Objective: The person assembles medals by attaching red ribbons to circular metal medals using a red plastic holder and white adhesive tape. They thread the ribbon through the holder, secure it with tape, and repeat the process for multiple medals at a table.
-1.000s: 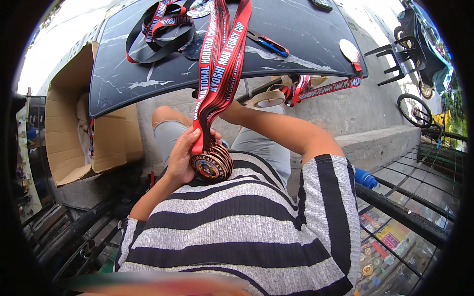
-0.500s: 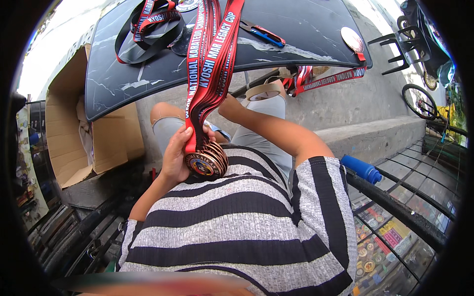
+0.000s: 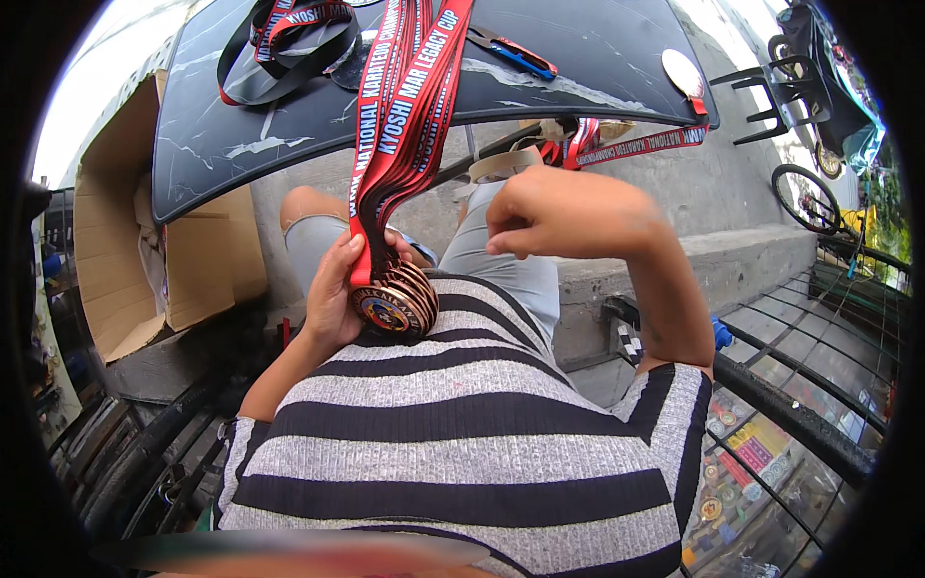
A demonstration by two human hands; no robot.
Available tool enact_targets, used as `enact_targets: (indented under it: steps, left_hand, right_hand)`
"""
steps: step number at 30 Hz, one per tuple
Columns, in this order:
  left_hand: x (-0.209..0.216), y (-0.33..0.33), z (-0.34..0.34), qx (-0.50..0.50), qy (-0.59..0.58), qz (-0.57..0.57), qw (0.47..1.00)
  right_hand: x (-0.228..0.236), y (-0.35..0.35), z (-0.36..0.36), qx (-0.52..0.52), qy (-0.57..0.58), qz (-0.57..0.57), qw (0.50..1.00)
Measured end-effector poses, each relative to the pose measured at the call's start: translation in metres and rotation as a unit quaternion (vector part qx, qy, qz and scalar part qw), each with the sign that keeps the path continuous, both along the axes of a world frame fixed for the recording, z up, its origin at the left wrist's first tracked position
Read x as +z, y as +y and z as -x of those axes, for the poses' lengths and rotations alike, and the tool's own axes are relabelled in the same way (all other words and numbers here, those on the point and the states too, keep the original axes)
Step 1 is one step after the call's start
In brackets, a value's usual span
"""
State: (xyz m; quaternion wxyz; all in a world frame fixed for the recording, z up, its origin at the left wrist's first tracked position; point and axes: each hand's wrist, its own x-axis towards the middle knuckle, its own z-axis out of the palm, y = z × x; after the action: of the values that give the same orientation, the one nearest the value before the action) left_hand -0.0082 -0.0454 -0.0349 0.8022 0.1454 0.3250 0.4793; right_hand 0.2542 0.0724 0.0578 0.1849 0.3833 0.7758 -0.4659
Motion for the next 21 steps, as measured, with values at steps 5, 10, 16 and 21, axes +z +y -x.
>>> enact_targets:
  steps: [5,10,16,21]
  left_hand:
    - [-0.001,-0.001,-0.004,-0.012,-0.025,0.003,1.000]
    - [0.004,-0.001,-0.003,-0.001,-0.002,-0.005,1.000]
    - [0.007,0.001,-0.002,-0.005,-0.017,0.000,1.000]
    - [0.005,-0.001,-0.002,-0.026,0.002,0.000,1.000]
  right_hand:
    - [-0.011,0.052,0.017,-0.151,0.064,-0.586,0.793]
    - [-0.045,0.062,0.001,-0.215,0.005,-0.532,0.819]
    - [-0.014,-0.001,-0.020,-0.258,0.085,-0.507,0.818]
    - [-0.015,-0.074,-0.046,-0.437,0.242,0.013,0.866]
